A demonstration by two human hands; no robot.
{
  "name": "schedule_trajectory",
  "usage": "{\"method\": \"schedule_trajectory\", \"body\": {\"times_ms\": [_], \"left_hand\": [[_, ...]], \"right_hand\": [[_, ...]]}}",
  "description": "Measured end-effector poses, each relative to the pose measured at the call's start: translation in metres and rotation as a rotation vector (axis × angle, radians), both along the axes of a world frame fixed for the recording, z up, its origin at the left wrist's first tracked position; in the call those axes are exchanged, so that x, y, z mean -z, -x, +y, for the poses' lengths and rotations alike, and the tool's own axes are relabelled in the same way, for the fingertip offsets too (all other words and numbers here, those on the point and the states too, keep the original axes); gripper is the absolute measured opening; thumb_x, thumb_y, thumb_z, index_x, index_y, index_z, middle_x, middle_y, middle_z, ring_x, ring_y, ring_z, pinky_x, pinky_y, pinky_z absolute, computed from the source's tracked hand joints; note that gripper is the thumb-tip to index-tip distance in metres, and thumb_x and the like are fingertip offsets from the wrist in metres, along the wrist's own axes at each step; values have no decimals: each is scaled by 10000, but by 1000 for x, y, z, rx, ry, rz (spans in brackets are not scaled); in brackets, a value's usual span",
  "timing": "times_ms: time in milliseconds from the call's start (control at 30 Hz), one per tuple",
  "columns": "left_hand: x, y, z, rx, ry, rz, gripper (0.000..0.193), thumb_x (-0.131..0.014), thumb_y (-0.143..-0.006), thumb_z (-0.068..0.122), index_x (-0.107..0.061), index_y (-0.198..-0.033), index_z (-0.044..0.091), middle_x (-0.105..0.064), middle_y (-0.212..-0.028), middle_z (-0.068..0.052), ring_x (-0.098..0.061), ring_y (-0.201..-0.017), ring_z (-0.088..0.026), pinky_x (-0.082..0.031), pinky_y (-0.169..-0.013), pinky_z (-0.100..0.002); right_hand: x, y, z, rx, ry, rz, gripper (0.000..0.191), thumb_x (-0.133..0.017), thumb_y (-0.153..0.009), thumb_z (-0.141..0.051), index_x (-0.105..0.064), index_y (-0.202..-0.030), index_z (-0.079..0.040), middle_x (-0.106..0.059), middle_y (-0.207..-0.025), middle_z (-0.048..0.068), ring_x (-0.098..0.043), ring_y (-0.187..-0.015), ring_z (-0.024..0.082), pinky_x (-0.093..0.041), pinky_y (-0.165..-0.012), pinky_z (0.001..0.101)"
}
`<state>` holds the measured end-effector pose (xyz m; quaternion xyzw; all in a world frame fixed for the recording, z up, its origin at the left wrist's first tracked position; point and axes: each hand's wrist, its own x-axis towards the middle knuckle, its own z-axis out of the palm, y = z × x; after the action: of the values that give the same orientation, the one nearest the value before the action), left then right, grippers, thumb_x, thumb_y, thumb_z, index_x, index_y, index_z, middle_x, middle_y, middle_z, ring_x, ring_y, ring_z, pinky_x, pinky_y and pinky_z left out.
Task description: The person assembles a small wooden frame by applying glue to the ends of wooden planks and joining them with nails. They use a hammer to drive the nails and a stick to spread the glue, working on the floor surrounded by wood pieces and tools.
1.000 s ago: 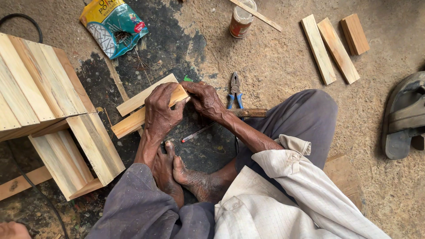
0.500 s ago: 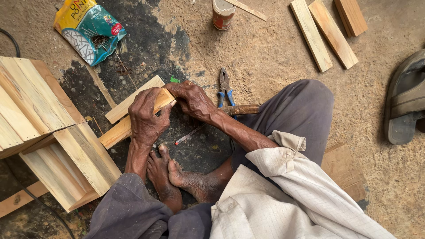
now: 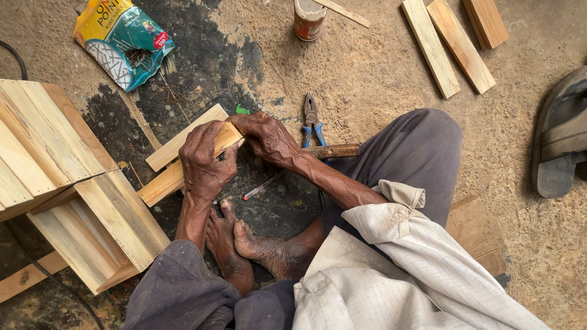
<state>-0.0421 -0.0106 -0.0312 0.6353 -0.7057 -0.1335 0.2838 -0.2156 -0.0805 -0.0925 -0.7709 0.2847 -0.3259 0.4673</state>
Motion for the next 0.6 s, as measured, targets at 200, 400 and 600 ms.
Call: {"method": "schedule_trajectory", "body": {"times_ms": [200, 400, 600], "left_hand": [[14, -14, 10, -20, -11, 12, 472, -827, -812, 68, -658, -1234, -60, -706, -1153, -228, -708, -1064, -370, -582, -921, -460], [14, -26, 33, -92, 16, 76, 462, -770, -768, 62, -659, -1191, -88, -694, -1166, -276, -669, -1102, -449, -546, -991, -490], [1, -26, 59, -71, 46, 106, 450, -784, -748, 70, -658, -1162, -54, -700, -1119, -249, -670, -1053, -441, -525, -947, -487]], "right_hand": [[20, -5, 29, 56, -160, -69, 763, -741, -836, 44, -490, -1518, -189, -602, -1466, 152, -717, -1129, 291, -601, -980, 383], [16, -10, 53, -58, -270, 177, 767, -730, -860, 34, -457, -1538, -200, -482, -1614, 116, -592, -779, 317, -536, -724, 393], [17, -17, 71, 1, -4, 427, 678, -654, -814, 58, -568, -1436, -198, -554, -1502, 152, -603, -1211, 403, -539, -946, 466]]}}
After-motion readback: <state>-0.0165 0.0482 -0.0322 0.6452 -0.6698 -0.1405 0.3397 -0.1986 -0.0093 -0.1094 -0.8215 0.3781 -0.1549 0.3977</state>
